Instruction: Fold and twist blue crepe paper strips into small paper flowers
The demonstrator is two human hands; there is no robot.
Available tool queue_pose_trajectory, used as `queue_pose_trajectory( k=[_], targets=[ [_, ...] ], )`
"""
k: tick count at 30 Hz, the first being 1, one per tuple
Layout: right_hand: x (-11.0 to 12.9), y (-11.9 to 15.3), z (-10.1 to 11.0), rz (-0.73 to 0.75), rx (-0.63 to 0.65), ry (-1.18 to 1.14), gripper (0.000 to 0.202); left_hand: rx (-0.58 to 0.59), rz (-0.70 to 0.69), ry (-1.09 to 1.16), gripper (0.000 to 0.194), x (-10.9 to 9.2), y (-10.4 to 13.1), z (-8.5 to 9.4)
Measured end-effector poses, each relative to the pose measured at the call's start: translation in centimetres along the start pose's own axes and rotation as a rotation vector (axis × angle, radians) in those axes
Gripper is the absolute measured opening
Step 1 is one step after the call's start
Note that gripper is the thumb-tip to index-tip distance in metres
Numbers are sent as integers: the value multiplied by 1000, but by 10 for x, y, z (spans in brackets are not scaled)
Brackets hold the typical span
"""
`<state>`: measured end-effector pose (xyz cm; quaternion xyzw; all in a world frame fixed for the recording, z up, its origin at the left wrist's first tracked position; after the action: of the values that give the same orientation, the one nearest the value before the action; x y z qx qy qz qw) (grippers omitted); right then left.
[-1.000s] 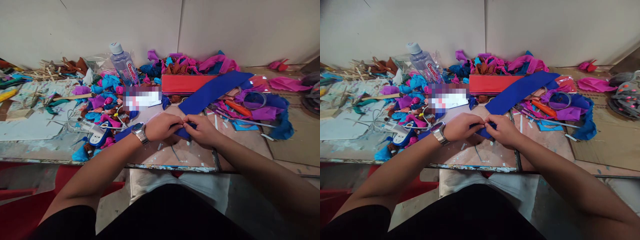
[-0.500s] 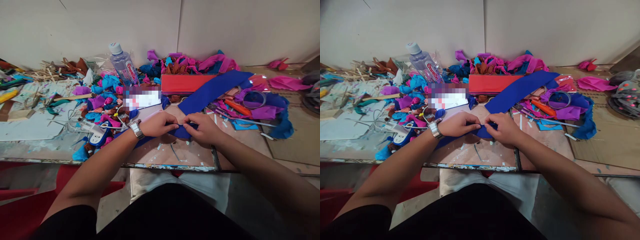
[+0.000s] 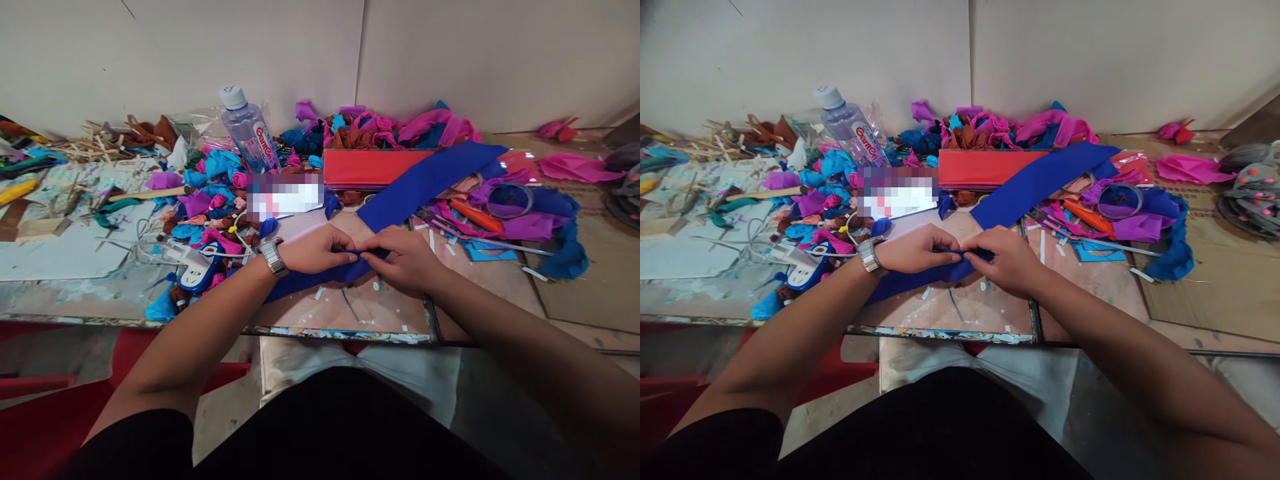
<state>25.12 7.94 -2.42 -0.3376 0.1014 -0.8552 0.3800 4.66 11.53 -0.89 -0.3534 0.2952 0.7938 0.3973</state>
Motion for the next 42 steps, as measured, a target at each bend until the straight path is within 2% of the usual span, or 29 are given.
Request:
queue_pose_trajectory(
  k=[5, 14, 17, 21, 27, 32, 36, 42],
  targets=[
    [0, 2, 0, 84, -76, 26, 11, 49, 32, 172, 28, 2, 0, 2],
    [3, 1, 2, 142, -50, -3, 13, 71, 85, 369, 27, 6, -1, 3],
    [2, 1, 1, 165, -63, -7, 13, 47, 79, 347, 27, 6, -1, 2],
    [3, 1, 2, 146, -55, 14, 14, 21, 69, 288, 38, 6, -2, 2],
    [4, 0, 4, 95, -56, 67, 12, -21, 60, 274, 36, 4, -3, 3],
    [4, 0, 6, 111, -102, 66, 16, 48, 70, 296, 32, 5, 0, 0],
    [1, 2, 3, 106, -69, 23, 24, 45, 69, 326, 30, 6, 0, 1],
    [-3, 3, 1, 117, -55, 36, 20, 24, 49, 323, 26, 6, -1, 4]
  ],
)
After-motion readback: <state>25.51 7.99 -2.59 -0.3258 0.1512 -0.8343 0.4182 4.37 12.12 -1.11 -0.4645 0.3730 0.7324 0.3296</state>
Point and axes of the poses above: each hand's wrist, its own y-axis away from the middle knuckle, its own z-axis out of the back of the hand, x = y × z, the point moved 3 cm from there along -y, towards the middle knuckle, and after that the axes turned 6 degrees about x, right-handed, at the moved point
